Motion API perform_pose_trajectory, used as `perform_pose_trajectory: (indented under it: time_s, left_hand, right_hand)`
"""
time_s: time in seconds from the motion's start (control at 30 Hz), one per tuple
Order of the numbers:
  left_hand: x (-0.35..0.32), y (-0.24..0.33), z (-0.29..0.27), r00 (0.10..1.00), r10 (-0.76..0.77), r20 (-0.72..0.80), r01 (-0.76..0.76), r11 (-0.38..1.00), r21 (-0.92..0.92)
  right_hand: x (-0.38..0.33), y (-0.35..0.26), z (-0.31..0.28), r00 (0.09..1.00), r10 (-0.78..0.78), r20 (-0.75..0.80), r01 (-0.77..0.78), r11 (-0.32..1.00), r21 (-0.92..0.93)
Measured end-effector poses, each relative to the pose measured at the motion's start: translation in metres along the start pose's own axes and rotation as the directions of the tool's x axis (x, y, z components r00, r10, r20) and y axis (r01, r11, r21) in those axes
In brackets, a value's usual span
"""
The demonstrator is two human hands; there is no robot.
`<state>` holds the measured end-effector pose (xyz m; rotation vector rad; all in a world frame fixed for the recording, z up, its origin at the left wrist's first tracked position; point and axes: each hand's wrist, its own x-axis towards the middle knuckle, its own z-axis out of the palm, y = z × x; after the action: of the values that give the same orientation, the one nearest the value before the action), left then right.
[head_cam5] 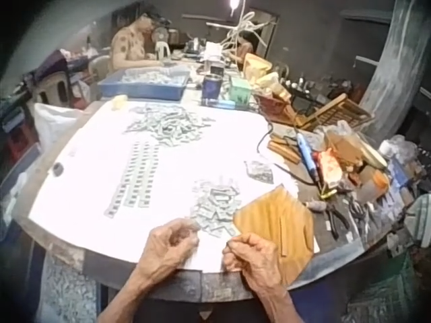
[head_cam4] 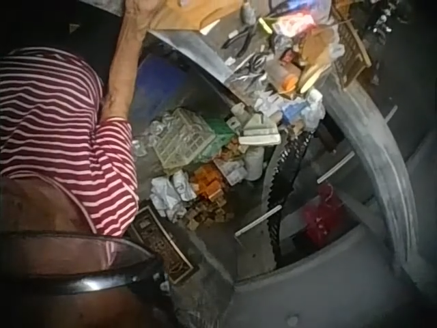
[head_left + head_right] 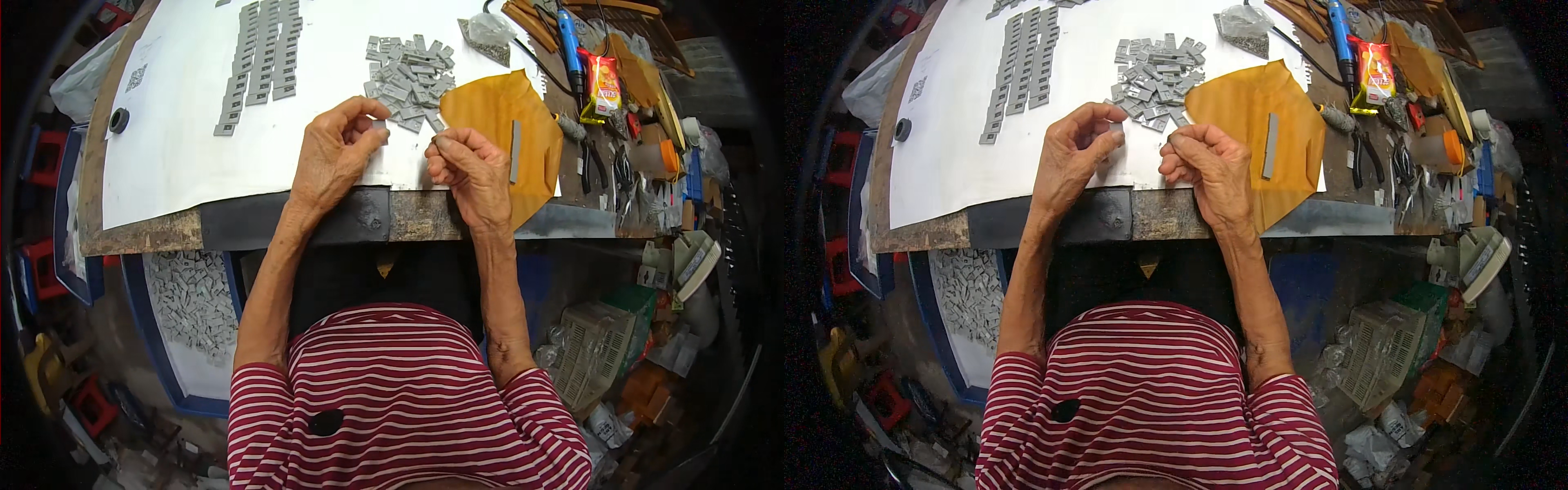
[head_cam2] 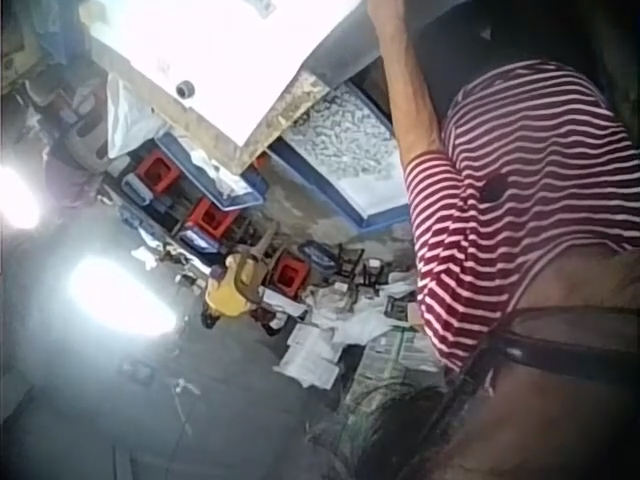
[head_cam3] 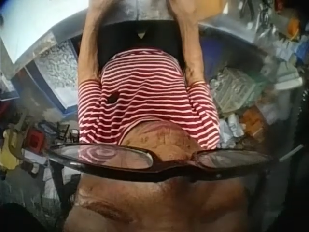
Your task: The recorder is inspecting, sorting, and arranging small rectangular grey components on a workbench.
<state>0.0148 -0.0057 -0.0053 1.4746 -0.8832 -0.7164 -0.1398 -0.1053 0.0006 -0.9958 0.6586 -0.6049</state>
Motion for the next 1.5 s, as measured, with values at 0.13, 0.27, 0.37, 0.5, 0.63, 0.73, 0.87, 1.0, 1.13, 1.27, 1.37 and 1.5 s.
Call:
perform_pose_trajectory:
  time_s: [0.13,0.27,0.37,0.5,0.63,0.73,0.87,1.0,1.13,1.27,1.37,1.5]
  left_hand:
    - [0.0,0.009,-0.004,0.993,-0.1,0.056,0.106,0.988,-0.116]
    - [0.002,0.005,-0.006,0.979,-0.159,0.131,0.188,0.949,-0.254]
    - [0.0,0.006,-0.008,0.971,-0.164,0.173,0.207,0.941,-0.269]
    - [0.001,0.004,-0.009,0.963,-0.157,0.221,0.216,0.937,-0.274]
    - [-0.007,0.006,-0.005,0.961,-0.165,0.22,0.226,0.93,-0.291]
    - [-0.013,0.008,-0.001,0.961,-0.168,0.219,0.238,0.908,-0.345]
    - [-0.017,0.002,0.003,0.96,-0.176,0.22,0.25,0.891,-0.379]
    - [-0.017,0.0,0.003,0.961,-0.189,0.202,0.259,0.873,-0.413]
    - [-0.017,0.0,0.005,0.962,-0.193,0.192,0.256,0.881,-0.398]
    - [-0.018,0.001,0.006,0.963,-0.193,0.188,0.254,0.885,-0.391]
    - [-0.018,0.001,0.006,0.963,-0.189,0.194,0.25,0.893,-0.374]
    - [-0.019,0.003,0.007,0.966,-0.187,0.18,0.241,0.905,-0.352]
  right_hand:
    - [0.0,0.001,0.007,1.0,-0.017,-0.007,0.016,0.998,-0.054]
    - [0.0,-0.001,0.011,1.0,-0.017,-0.006,0.016,0.994,-0.105]
    - [-0.001,0.0,0.015,1.0,-0.001,0.009,0.002,0.997,-0.081]
    - [-0.002,0.004,0.014,0.999,0.012,0.037,-0.011,0.999,-0.032]
    - [-0.004,0.002,0.015,0.999,0.015,0.051,-0.014,1.0,-0.019]
    - [-0.009,0.003,0.017,0.999,0.018,0.036,-0.018,1.0,-0.01]
    - [-0.011,0.006,0.018,0.999,0.015,0.044,-0.016,1.0,0.012]
    - [-0.009,0.009,0.018,0.999,0.012,0.032,-0.012,1.0,0.005]
    - [-0.009,0.01,0.017,1.0,0.008,0.015,-0.008,1.0,0.006]
    - [-0.008,0.011,0.017,1.0,0.017,-0.011,-0.017,1.0,-0.006]
    - [-0.009,0.009,0.018,0.999,0.004,-0.046,-0.005,1.0,-0.018]
    - [-0.011,0.006,0.022,0.996,-0.031,-0.08,0.023,0.996,-0.09]
